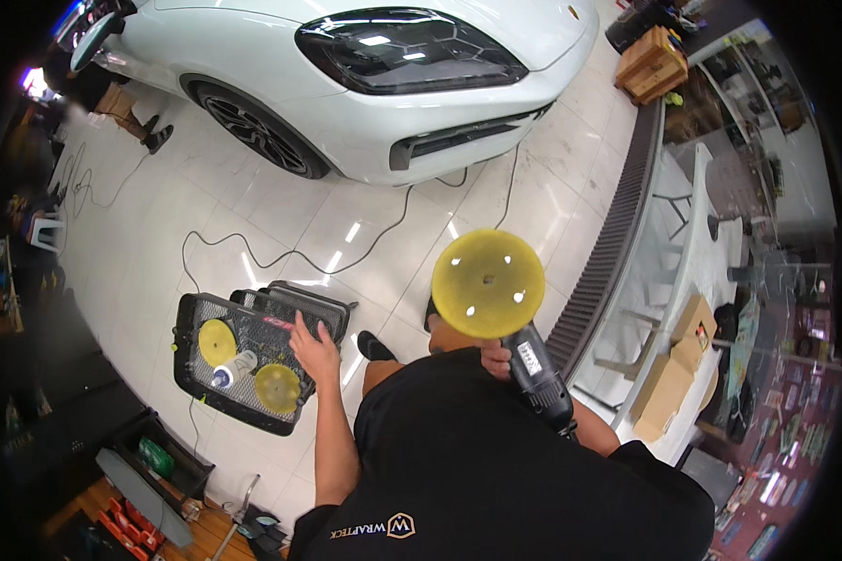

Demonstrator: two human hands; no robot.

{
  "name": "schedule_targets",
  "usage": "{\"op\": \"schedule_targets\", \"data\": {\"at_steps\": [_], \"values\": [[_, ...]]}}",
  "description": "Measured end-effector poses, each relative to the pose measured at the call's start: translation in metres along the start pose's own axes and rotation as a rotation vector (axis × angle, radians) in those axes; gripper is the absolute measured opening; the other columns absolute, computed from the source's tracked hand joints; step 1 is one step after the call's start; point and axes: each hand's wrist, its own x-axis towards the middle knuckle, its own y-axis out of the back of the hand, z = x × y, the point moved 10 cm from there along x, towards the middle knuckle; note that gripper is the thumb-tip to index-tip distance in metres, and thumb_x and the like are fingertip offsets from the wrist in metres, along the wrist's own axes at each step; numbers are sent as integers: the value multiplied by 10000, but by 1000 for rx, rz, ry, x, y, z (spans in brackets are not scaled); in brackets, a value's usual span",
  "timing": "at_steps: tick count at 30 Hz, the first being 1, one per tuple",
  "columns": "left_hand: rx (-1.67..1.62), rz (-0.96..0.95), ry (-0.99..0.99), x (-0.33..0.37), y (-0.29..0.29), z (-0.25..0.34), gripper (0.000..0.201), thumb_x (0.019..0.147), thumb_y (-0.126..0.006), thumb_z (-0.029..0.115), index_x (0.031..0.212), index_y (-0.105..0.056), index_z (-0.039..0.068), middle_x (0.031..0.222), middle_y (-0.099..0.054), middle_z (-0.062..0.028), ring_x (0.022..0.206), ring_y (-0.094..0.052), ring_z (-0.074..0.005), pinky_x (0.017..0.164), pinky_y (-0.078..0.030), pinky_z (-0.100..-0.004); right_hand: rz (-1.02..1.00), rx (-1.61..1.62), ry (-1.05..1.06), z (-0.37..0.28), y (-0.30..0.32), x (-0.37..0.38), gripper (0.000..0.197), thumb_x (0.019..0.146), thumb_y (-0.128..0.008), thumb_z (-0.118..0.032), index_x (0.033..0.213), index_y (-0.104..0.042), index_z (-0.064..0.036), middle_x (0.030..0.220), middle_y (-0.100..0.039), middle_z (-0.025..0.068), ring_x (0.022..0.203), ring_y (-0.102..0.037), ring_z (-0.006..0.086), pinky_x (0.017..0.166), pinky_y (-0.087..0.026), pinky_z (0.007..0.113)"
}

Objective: The person uses a rotary polisher with a yellow pad to buff the front bumper and hood of a white car. They apply polishing compound to the pad and continue polishing the front fender and bumper area.

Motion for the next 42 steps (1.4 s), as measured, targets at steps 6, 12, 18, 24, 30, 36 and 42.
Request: {"op": "schedule_targets", "data": {"at_steps": [6, 12, 18, 24, 30, 36, 42], "values": [[371, -314, -181, -28, -40, -33, 383, 895, -596, -4, 1240, -728, 98, 1131, -703, -102, 1424, -473, -332, 1004, -445, -520, 85, -47, -80, -67, -4, 8, 991, 865, -478, -891, 1228, -596, 24, 945, -608, 201, 700, -625, 303, 550, -541, 440], [522, -359, -2, -84, -6, -85, 288, 938, -618, 95, 1187, -759, 125, 1144, -713, -95, 1451, -443, -318, 1038, -433, -503, 89, -31, -190, -107, 0, 8, 950, 879, -490, -874, 1198, -589, 15, 961, -578, 158, 709, -600, 279, 572, -533, 406], [2, -258, 625, -109, 44, -188, 283, 951, -671, 243, 1145, -766, 60, 875, -754, -144, 945, -730, -321, 973, -508, -468, 50, 124, -66, -148, -16, 25, 892, 936, -528, -793, 1315, -541, 14, 1011, -555, 144, 766, -621, 238, 640, -563, 396], [211, -444, 653, -104, 50, -248, 433, 899, -744, 363, 1104, -763, -18, 951, -768, -159, 908, -731, -261, 892, -554, -394, 61, 162, -75, -149, -9, 56, 900, 930, -568, -769, 1373, -498, 11, 1048, -545, 134, 797, -622, 218, 680, -573, 388], [-514, -567, 507, 10, -94, -56, 421, 1055, -630, 334, 1302, -699, 0, 1181, -761, -114, 1084, -700, -206, 962, -522, -356, -175, 437, -348, -91, -30, 133, 769, 953, -669, -629, 1320, -518, 29, 1037, -537, 145, 819, -622, 241, 731, -583, 411], [-1859, -914, 737, 95, -231, 164, 472, 1109, -492, 370, 1407, -586, 17, 1328, -676, -121, 1177, -668, -265, 1002, -558, -421, -36, 309, -224, -41, 3, 225, 809, 927, -637, -677, 1293, -546, 39, 1002, -571, 173, 781, -612, 267, 677, -564, 407], [-2248, -867, 813, 87, -257, 93, 434, 1094, -514, 341, 1364, -612, 15, 1291, -693, -121, 1125, -687, -265, 962, -582, -418, 28, 265, -420, -11, 48, 241, 1068, 950, -334, -852, 1482, -462, 65, 1166, -623, 438, 973, -689, 584, 725, -612, 635]]}}
